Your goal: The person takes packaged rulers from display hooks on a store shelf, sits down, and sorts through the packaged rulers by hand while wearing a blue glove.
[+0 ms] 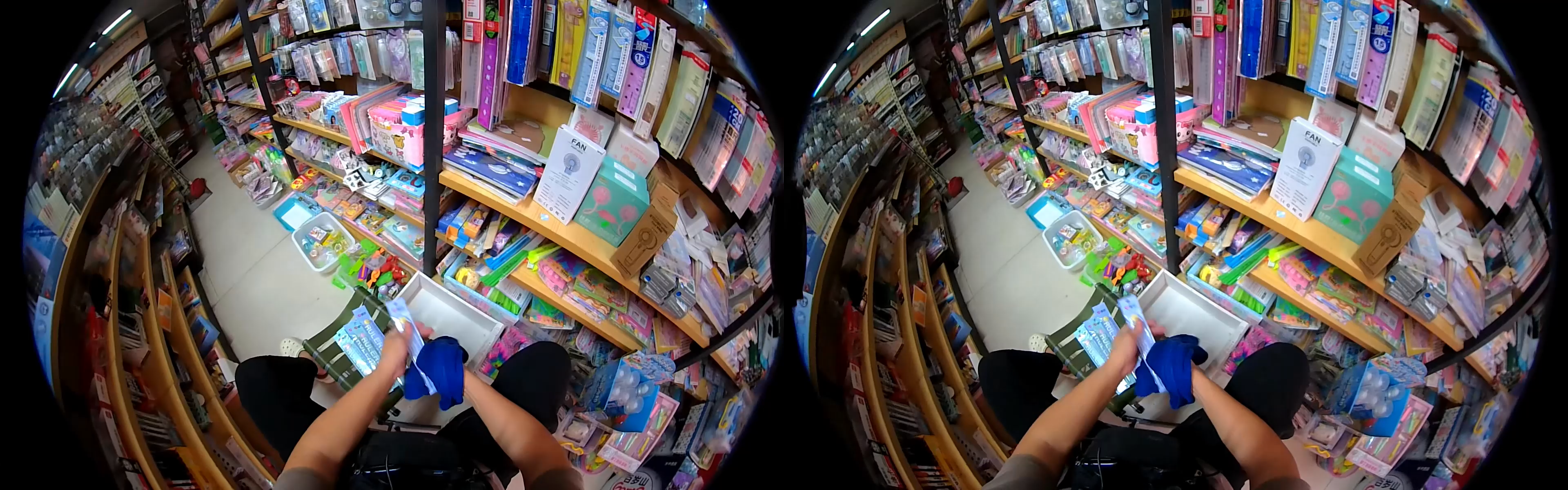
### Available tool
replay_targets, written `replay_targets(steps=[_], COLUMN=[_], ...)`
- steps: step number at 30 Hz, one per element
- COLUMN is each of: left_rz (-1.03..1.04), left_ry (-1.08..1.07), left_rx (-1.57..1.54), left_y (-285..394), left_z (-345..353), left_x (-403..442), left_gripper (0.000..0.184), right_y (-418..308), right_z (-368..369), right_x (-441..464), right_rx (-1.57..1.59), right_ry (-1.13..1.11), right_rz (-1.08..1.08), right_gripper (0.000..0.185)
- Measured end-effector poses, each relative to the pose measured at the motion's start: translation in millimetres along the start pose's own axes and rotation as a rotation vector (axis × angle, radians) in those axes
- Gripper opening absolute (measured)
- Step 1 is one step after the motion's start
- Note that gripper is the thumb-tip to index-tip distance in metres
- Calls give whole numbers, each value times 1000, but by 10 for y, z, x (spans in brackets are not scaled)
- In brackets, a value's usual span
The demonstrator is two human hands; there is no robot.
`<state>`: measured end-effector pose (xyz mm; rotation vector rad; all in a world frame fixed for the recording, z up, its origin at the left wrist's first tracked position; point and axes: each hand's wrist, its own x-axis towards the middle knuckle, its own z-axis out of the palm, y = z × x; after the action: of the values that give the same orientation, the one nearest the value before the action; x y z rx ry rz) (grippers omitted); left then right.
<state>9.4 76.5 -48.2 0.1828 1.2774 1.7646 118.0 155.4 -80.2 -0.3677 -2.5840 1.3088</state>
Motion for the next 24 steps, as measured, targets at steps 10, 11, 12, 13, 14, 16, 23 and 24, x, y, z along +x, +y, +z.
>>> replay_targets(steps=[10,11,12,13,14,16,23,24], left_rz=[195,203,169,132,94,21,120,148], left_ry=[456,431,486,541,595,586,648,669], left_rx=[965,1227,1315,1400,1484,1500,1466,1466], left_y=[84,8,6,-36,-46,-73,-339,-357], left_z=[-1067,-1081,-948,-790,-679,-629,-866,-890], left_x=[527,521,452,350,269,229,325,331], left_gripper=[37,44,48,52,57,64,68,66], right_y=[-127,-103,88,281,295,308,-3,-81], right_z=[-138,-182,-64,35,26,-2,-241,-293], right_x=[10,0,40,3,-2,-20,-18,-9], right_rx=[-557,-424,26,-42,-113,-185,-62,-122], right_ry=[-107,-22,-19,-7,5,29,40,35], right_rz=[-57,-52,134,128,119,113,240,241], right_gripper=[15,14,14,13,13,12,12,12])
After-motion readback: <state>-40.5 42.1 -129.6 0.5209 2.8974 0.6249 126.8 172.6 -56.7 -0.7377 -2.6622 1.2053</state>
